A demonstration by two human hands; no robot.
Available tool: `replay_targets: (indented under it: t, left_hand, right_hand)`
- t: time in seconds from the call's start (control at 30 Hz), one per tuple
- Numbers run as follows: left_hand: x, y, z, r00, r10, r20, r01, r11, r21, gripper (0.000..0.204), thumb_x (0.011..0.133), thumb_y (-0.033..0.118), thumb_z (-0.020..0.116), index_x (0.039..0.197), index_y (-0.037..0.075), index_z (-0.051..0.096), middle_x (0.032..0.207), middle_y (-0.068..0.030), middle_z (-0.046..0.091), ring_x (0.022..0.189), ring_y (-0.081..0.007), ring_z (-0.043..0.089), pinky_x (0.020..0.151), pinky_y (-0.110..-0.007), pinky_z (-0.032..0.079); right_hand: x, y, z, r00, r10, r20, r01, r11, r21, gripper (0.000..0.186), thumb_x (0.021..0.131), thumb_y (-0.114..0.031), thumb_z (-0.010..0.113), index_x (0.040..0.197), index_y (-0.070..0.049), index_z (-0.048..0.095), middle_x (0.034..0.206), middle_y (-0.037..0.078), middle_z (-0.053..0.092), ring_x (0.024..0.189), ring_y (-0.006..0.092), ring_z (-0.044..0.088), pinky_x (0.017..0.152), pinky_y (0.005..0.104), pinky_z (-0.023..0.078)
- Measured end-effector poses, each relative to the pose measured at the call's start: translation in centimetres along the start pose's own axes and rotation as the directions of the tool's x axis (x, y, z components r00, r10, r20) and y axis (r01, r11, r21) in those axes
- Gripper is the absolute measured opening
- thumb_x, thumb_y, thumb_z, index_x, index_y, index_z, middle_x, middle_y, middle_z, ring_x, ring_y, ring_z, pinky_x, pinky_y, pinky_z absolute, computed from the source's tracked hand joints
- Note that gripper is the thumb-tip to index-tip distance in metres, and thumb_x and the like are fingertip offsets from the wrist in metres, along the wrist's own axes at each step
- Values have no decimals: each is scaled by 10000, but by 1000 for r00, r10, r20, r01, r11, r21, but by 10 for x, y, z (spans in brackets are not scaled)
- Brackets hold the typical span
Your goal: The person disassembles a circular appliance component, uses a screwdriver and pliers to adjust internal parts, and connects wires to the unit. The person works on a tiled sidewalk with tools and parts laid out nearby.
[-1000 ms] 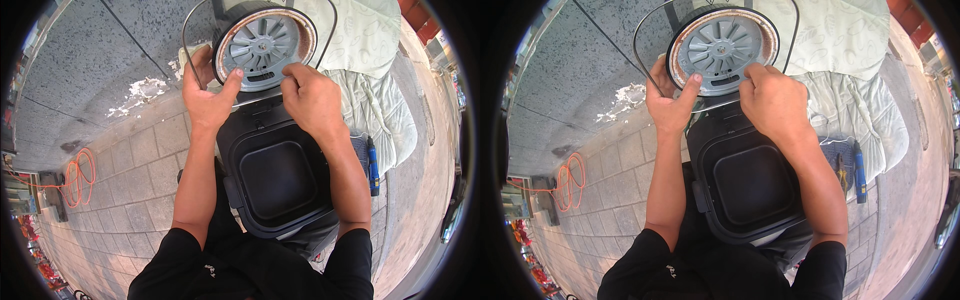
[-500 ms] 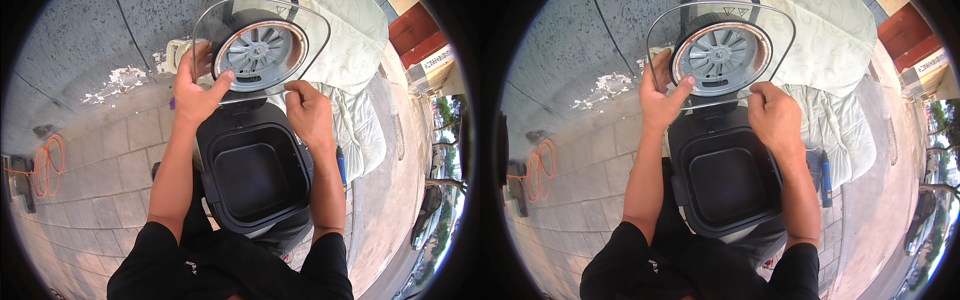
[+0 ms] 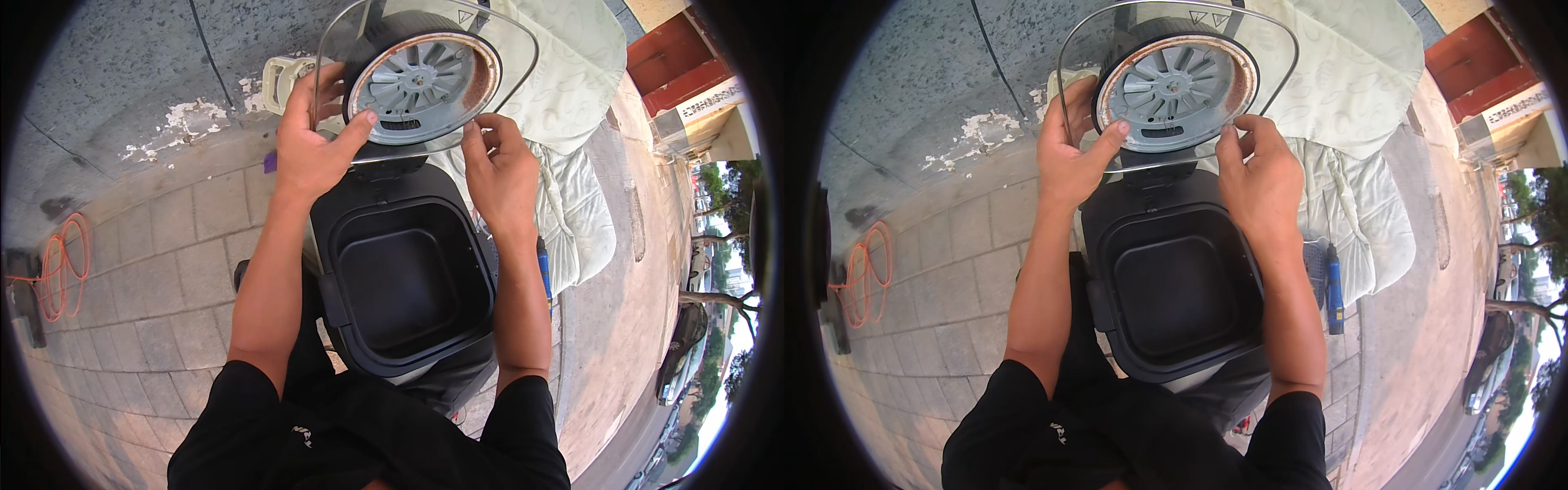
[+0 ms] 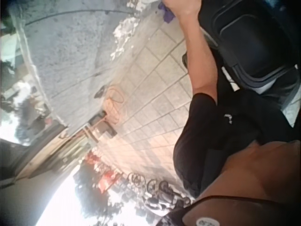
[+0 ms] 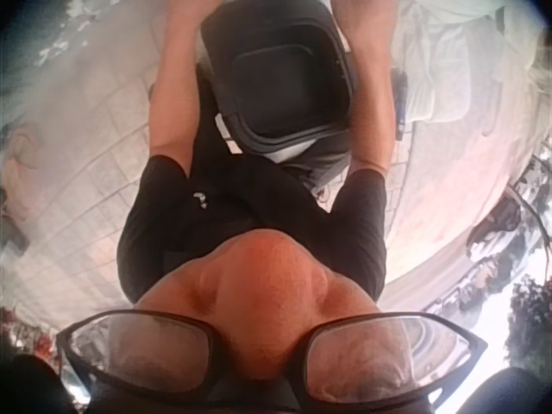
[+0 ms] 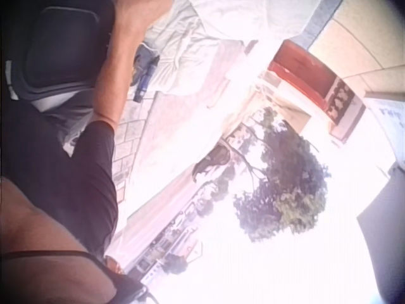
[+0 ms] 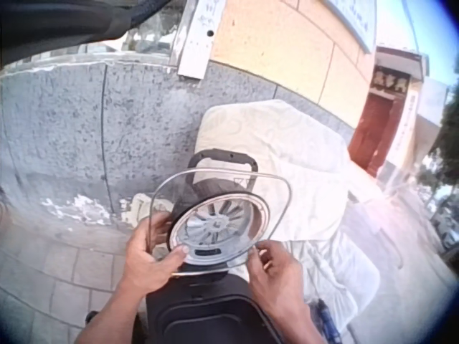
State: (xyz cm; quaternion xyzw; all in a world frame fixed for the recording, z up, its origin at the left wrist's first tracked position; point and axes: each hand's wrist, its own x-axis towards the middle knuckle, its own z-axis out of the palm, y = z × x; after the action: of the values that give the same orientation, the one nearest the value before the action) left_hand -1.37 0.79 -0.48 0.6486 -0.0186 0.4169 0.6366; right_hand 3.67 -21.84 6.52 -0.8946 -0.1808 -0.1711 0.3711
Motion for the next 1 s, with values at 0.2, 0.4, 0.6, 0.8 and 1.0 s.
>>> replay_targets:
  t: [0.2, 0.4, 0.6, 0.8, 1.0]
  left_hand:
    - [1, -18, -10, 993, 118, 27, -110, 972, -208, 347, 1057, 223, 753, 1234, -14, 572, 1331, -197, 678, 1380, -322, 616, 1121, -422, 498]
    - [2, -16, -12, 972, 235, 24, -233, 969, -82, 268, 1158, 256, 581, 1219, -4, 567, 1440, -257, 649, 1373, -289, 614, 1115, -393, 476]
    - [-1, -9, -5, 985, 160, -62, -166, 981, -103, 316, 1165, 283, 564, 1264, -17, 568, 1511, -257, 620, 1283, -221, 630, 1116, -375, 486]
    - [-3, -5, -3, 988, 135, -71, -143, 982, -126, 372, 1157, 319, 581, 1273, -35, 568, 1468, -218, 652, 1209, -194, 650, 1092, -369, 500]
    - [-3, -6, 2, 986, 96, -135, -115, 983, -145, 376, 1152, 353, 591, 1184, -21, 561, 1393, -210, 694, 1156, -168, 642, 1048, -348, 505]
  right_hand:
    - [40, 37, 0, 969, -18, -245, 58, 986, 157, 363, 1065, -256, 711, 1274, 40, 726, 986, 155, 781, 909, 190, 720, 843, 347, 568]
    - [54, 61, 8, 992, 45, -117, 7, 910, 414, 338, 1090, -234, 691, 1249, 56, 758, 1019, 112, 798, 958, 147, 714, 901, 310, 564]
    - [54, 54, 8, 988, 102, -118, -37, 888, 458, 342, 1073, -232, 714, 1238, 62, 770, 1005, 111, 804, 950, 151, 719, 918, 307, 563]
    - [52, 45, 2, 979, 185, -86, -121, 866, 486, 356, 1065, -233, 718, 1247, 69, 767, 1042, 116, 811, 994, 159, 726, 953, 318, 561]
    - [53, 44, 5, 976, 211, -62, -145, 830, 538, 352, 1066, -236, 717, 1245, 61, 772, 1049, 108, 810, 1009, 154, 715, 970, 315, 550]
